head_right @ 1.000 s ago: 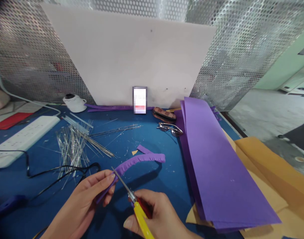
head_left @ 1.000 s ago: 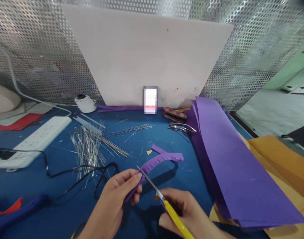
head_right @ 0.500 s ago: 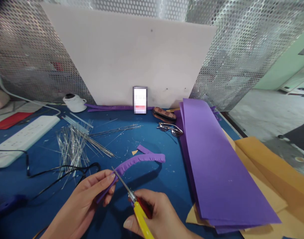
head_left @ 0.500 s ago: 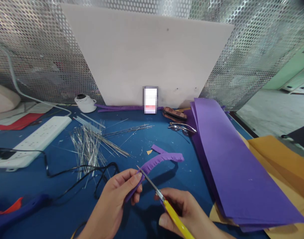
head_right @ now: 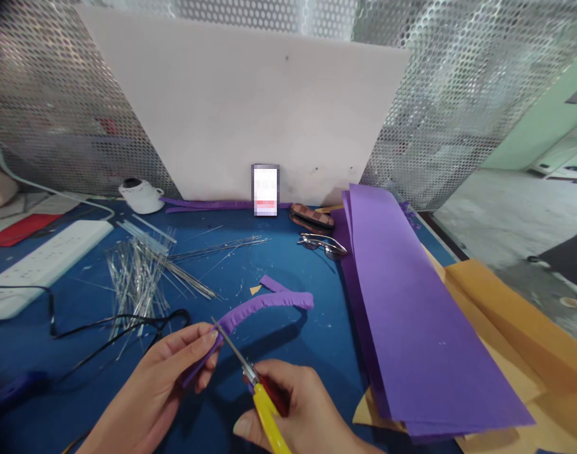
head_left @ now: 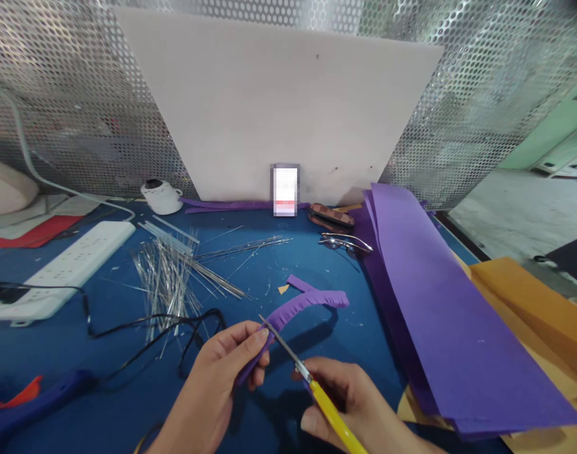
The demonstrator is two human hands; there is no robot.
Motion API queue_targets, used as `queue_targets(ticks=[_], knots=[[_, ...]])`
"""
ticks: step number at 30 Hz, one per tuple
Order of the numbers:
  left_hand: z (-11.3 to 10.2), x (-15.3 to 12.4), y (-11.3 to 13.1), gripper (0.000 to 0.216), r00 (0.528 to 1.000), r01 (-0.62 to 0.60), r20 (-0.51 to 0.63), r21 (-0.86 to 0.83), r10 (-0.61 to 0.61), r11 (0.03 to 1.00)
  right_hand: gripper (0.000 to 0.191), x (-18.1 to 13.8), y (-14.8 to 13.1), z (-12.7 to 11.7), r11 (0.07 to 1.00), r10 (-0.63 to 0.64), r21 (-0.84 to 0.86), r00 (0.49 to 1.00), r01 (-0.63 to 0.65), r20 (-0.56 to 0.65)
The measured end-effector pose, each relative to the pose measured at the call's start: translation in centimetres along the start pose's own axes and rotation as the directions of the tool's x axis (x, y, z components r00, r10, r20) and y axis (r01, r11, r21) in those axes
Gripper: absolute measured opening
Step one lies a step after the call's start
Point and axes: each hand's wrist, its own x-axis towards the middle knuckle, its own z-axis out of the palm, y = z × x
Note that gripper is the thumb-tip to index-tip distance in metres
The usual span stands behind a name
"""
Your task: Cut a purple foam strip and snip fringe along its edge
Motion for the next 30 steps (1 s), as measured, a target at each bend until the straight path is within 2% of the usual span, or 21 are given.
queue_targets(ticks=[20,30], knots=[[-0.08,-0.02,-0.08,0.027,1.000,-0.008,-0.007,0.006,0.008,1.000,0.036,0.17,0.04,0.02,1.000,-0.002,0.015,1.000,0.002,-0.012],[-0.08,0.04,0.08,0.020,1.000,-0.003,-0.029,-0.011,0.003,1.000,0.043,0.14,-0.47,0.01,0.999,-0.032,-0.022,0.999,0.031,-0.041]])
